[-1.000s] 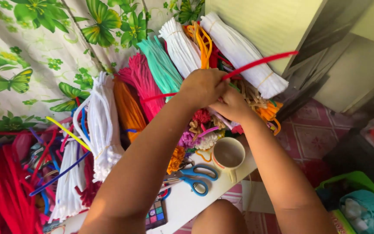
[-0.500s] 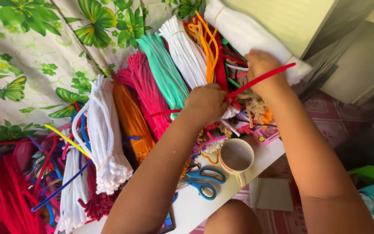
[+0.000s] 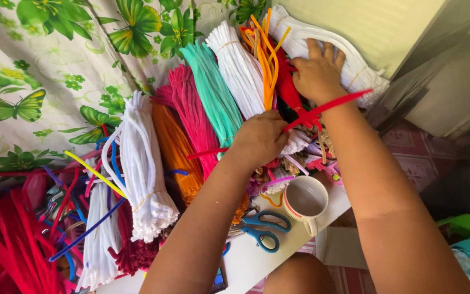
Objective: Bundling and tying red pipe cleaners together using other pipe cleaners and trimming them with scissors.
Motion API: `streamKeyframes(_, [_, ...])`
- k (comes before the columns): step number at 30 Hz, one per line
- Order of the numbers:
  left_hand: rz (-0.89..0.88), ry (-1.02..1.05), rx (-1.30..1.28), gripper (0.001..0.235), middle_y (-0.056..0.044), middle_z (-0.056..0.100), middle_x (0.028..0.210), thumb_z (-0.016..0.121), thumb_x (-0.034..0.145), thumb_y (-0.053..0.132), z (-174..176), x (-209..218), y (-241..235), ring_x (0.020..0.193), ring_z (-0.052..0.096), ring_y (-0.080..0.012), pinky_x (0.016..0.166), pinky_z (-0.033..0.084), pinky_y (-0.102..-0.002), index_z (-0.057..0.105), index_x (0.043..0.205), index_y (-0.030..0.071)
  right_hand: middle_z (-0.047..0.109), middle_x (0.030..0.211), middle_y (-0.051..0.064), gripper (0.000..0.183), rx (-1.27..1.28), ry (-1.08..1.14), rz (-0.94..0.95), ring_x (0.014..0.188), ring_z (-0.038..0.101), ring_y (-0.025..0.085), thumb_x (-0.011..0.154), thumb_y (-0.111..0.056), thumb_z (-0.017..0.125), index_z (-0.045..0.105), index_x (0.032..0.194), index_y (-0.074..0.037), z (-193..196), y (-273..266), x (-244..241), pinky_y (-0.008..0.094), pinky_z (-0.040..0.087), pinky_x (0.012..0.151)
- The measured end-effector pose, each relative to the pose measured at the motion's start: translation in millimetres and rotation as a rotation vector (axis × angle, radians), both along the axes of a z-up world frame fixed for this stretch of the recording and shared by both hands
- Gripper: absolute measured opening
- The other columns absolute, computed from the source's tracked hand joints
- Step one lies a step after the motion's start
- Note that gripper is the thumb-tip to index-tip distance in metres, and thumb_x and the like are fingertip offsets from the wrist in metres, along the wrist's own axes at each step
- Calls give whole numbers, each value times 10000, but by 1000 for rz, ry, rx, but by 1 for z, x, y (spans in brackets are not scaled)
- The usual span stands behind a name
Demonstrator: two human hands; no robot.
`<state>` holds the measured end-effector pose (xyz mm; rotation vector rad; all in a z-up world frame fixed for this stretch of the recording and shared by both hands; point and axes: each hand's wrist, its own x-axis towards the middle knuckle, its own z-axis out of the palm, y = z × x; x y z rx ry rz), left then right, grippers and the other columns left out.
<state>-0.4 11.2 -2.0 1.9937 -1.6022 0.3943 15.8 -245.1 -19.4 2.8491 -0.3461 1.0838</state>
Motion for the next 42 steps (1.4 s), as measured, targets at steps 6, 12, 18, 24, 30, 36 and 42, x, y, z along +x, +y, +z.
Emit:
streamKeyframes(6, [-16, 35, 0, 216, -100, 712, 994, 594, 897, 188, 3, -2, 6, 976, 630, -318, 886, 507, -416, 753, 940, 49, 446, 1548, 171, 256, 105, 82, -58, 1281, 351, 489, 800, -288, 707, 806, 959, -113, 3, -5, 16, 703, 154, 1045])
streamKeyframes(12, [-53, 56, -41, 218, -121, 712, 961, 584, 897, 187, 0, 0, 5, 946, 631, -338, 858, 509, -427, 746, 940, 47, 587, 631, 61, 160, 725, 102, 242, 484, 512, 166, 917, -148, 746, 695, 882, 0, 60, -19, -24, 301, 451, 500])
streamKeyframes(18, [-37, 76, -42, 226, -124, 713, 978, 581, 930, 202, -2, 1, 3, 954, 631, -343, 867, 506, -425, 742, 947, 44, 738, 903, 142, 75, 797, -37, 465, 793, 744, 181, 1058, -27, 631, 642, 1049, 46, 100, -2, -61, 245, 586, 740])
streamKeyframes(24, [-37, 165, -24, 232, -126, 698, 974, 568, 950, 205, 7, -4, 7, 923, 631, -351, 853, 505, -434, 732, 931, 42, 588, 813, -15, 118, 1018, -171, 420, 586, 511, 80, 1128, -166, 603, 650, 1199, -84, 144, 3, -118, 210, 490, 538])
streamKeyframes(30, [-6, 203, -99, 234, -167, 720, 1148, 577, 968, 205, 3, -4, 10, 1057, 668, -369, 924, 510, -429, 693, 981, 2, 586, 804, 4, 120, 1181, -665, 453, 521, 430, 61, 1137, -122, 623, 608, 1018, -117, 153, 13, -179, 201, 341, 461])
streamKeyframes(36, [152, 410, -209, 273, -175, 738, 1023, 571, 964, 222, 15, -11, 22, 873, 686, -373, 780, 529, -406, 704, 1077, 12, 535, 739, -77, 91, 1069, -406, 376, 515, 409, 35, 1047, -155, 638, 661, 1135, -152, 76, 37, -135, 216, 328, 455])
streamKeyframes(42, [310, 598, -180, 294, -187, 721, 964, 552, 1017, 358, 23, -17, 30, 1039, 678, -420, 894, 550, -517, 746, 1032, 138, 760, 1011, 170, 569, 771, 259, 81, 1047, 708, 401, 800, -424, 784, 625, 1199, -51, 39, 83, -105, 545, 549, 901])
